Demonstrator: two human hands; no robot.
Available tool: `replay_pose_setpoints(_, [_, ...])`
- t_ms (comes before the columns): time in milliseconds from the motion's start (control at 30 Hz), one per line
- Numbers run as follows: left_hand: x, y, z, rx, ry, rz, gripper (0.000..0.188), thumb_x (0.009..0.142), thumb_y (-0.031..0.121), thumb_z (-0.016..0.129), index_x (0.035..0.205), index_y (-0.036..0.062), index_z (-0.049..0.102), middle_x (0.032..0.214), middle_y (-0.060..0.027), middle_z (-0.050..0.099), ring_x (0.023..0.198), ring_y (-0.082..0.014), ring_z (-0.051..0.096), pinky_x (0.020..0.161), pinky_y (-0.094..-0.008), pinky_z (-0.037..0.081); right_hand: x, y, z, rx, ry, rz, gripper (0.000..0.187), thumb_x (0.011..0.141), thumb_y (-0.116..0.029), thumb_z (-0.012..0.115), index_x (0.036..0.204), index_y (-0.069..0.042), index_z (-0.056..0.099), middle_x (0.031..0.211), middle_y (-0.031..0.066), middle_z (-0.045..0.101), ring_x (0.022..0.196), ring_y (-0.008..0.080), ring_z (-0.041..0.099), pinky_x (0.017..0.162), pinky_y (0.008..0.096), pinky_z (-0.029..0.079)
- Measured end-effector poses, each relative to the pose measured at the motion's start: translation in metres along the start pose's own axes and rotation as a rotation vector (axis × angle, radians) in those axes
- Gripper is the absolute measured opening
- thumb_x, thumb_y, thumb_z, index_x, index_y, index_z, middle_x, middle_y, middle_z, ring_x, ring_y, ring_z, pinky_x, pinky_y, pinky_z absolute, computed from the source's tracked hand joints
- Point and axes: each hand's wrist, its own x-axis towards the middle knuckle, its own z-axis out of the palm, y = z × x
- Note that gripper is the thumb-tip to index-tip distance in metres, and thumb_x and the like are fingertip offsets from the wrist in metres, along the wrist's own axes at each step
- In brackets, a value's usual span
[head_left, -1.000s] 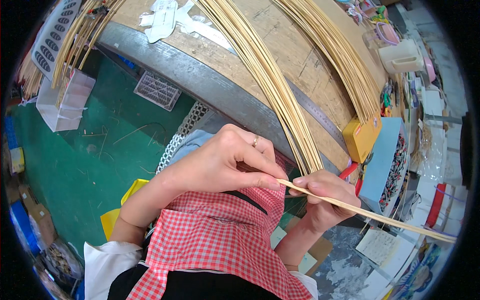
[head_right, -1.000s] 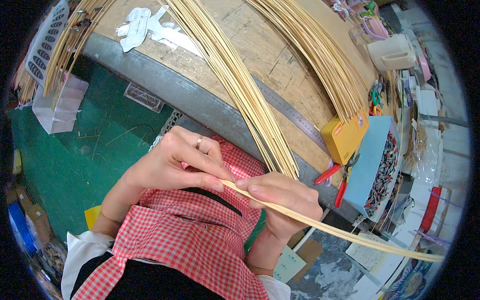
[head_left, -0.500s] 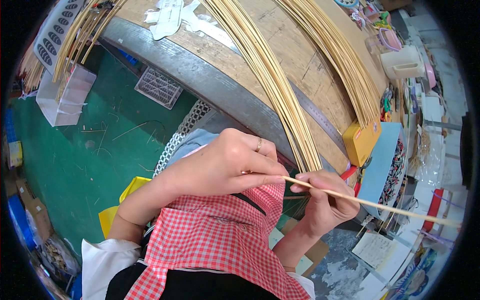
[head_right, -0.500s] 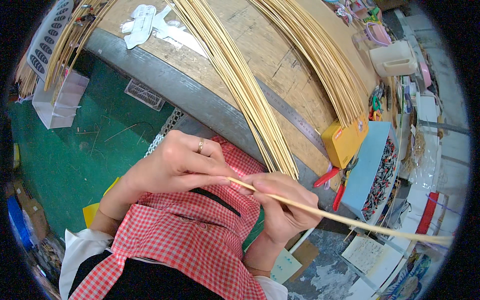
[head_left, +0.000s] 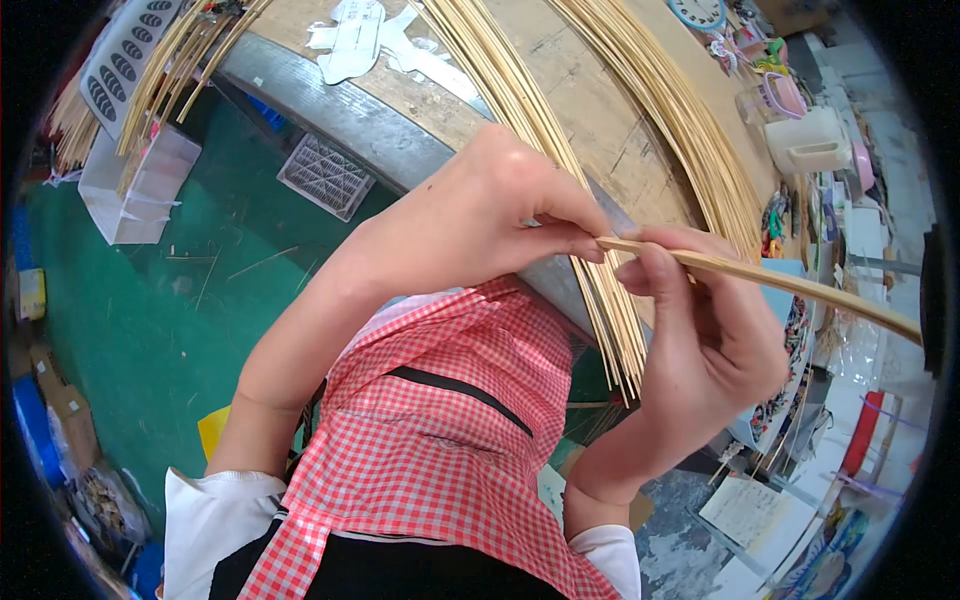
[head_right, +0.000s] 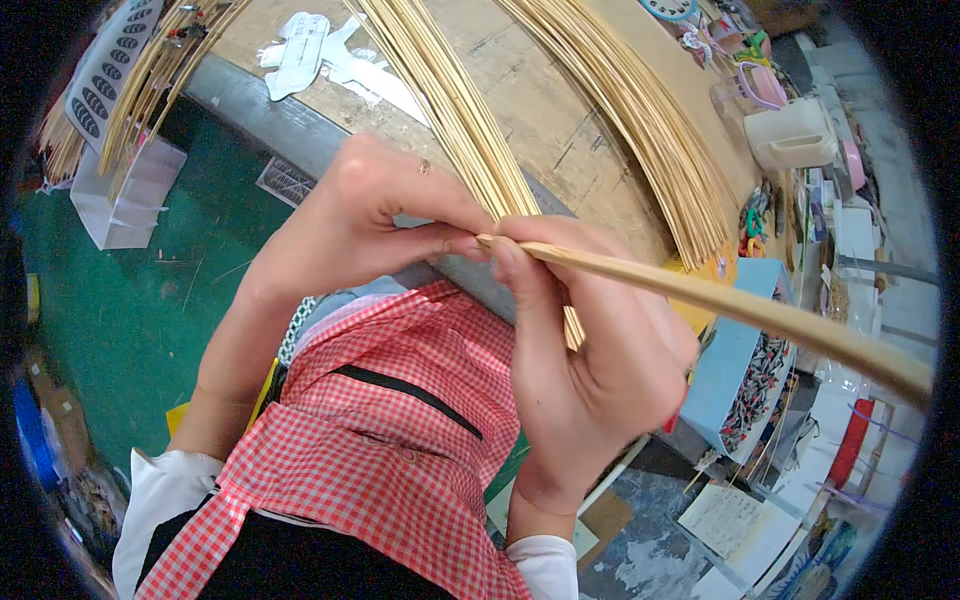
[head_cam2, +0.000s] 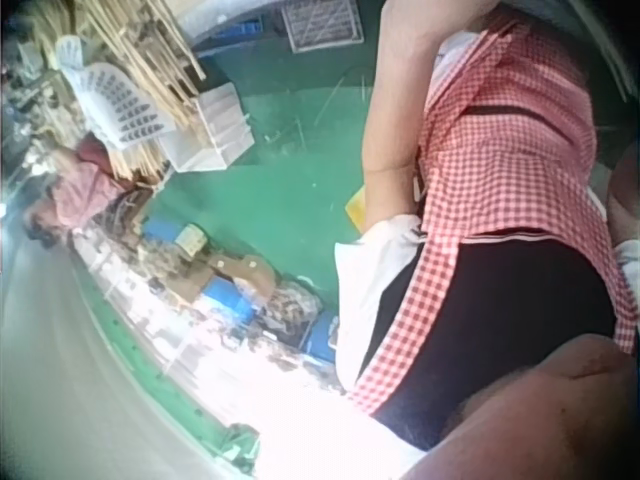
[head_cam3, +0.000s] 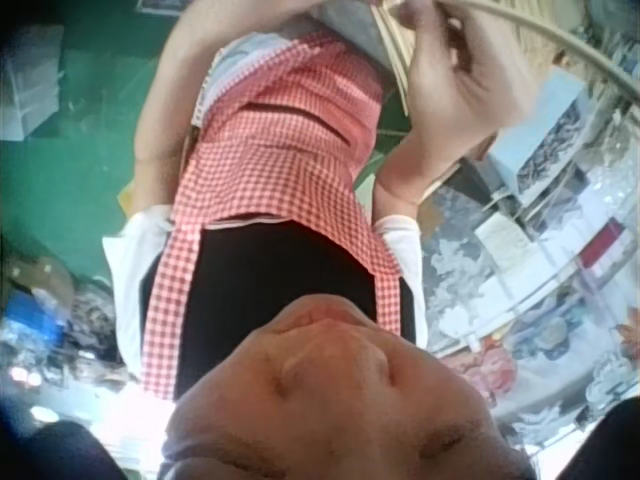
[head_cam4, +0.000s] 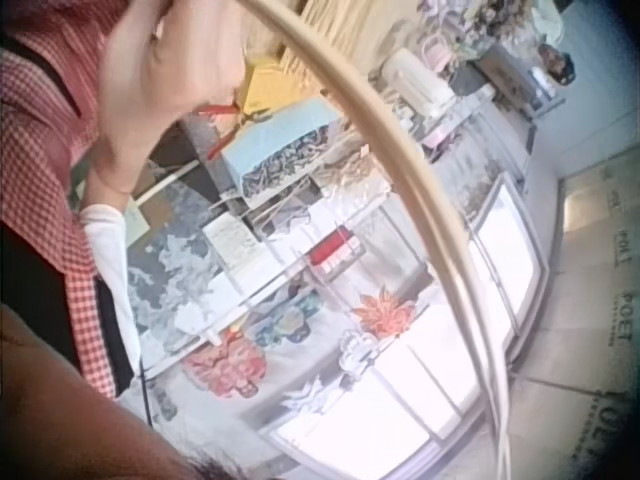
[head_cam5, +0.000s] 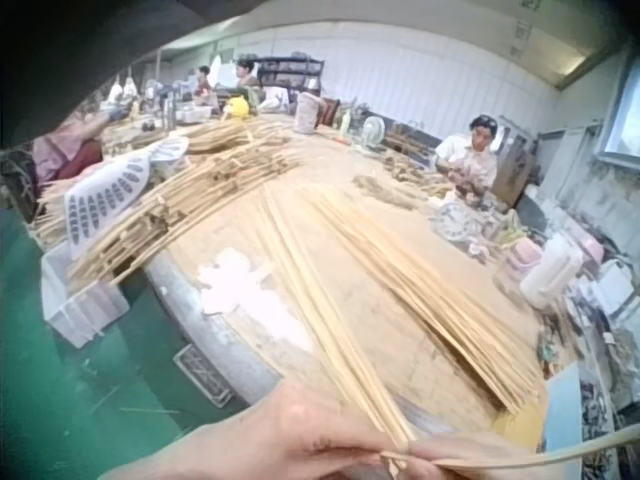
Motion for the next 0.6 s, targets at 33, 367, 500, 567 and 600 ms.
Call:
replay_pose_setpoints(33, [-0.003,-0.002,0.001,-0.033,0.009,-0.009,0.014,0.071,0.003,0.072,0.085,0.0031,0.070,0.075,-0.0094,0.068,0.067,-0.0203,0.067,0.060,-0.0267,0.052,-0.003,0.005,0.003,0.044,0.005,-0.010,0.007,0.079,0.012,0.063,0.086,0.010,0.063,0.079,0.0124,0.066,0.065,0.0122,0.063,0.061,0.0207,0.052])
replay_pose_setpoints(367, [-0.014,0.006,0.020,0.064,0.191,0.026,0.013,0.076,0.001,0.068,0.088,0.0001,0.067,0.072,-0.0106,0.062,0.063,-0.0231,0.062,0.056,-0.0299,0.047,-0.004,0.008,0.008,0.135,0.195,0.195,0.008,0.085,0.000,0.064,0.087,0.007,0.065,0.070,0.0108,0.064,0.057,0.0118,0.060,0.055,0.0207,0.049])
replay_pose_setpoints(500, [-0.028,0.011,0.032,0.120,0.270,-0.014,0.013,0.078,-0.001,0.064,0.091,-0.0013,0.066,0.070,-0.0111,0.058,0.057,-0.0225,0.056,0.053,-0.0314,0.044,-0.011,0.025,0.010,0.335,0.130,0.355,0.004,0.085,0.001,0.062,0.087,0.005,0.064,0.076,0.0082,0.066,0.061,0.0090,0.060,0.054,0.0185,0.046])
replay_pose_setpoints(567, [-0.031,0.008,0.032,0.106,0.254,-0.049,0.012,0.079,-0.002,0.063,0.090,-0.0014,0.066,0.069,-0.0104,0.058,0.055,-0.0212,0.054,0.051,-0.0311,0.042,-0.017,0.037,0.005,0.285,0.115,0.346,0.006,0.087,0.000,0.061,0.088,0.005,0.065,0.077,0.0073,0.066,0.062,0.0091,0.060,0.055,0.0196,0.046])
replay_pose_setpoints(600, [-0.034,0.003,0.032,0.088,0.245,-0.058,0.011,0.079,-0.002,0.062,0.089,-0.0014,0.066,0.068,-0.0099,0.058,0.054,-0.0202,0.053,0.050,-0.0306,0.041,-0.019,0.045,-0.001,0.261,0.106,0.341,0.007,0.088,-0.001,0.060,0.088,0.004,0.065,0.077,0.0068,0.066,0.063,0.0092,0.060,0.056,0.0201,0.047])
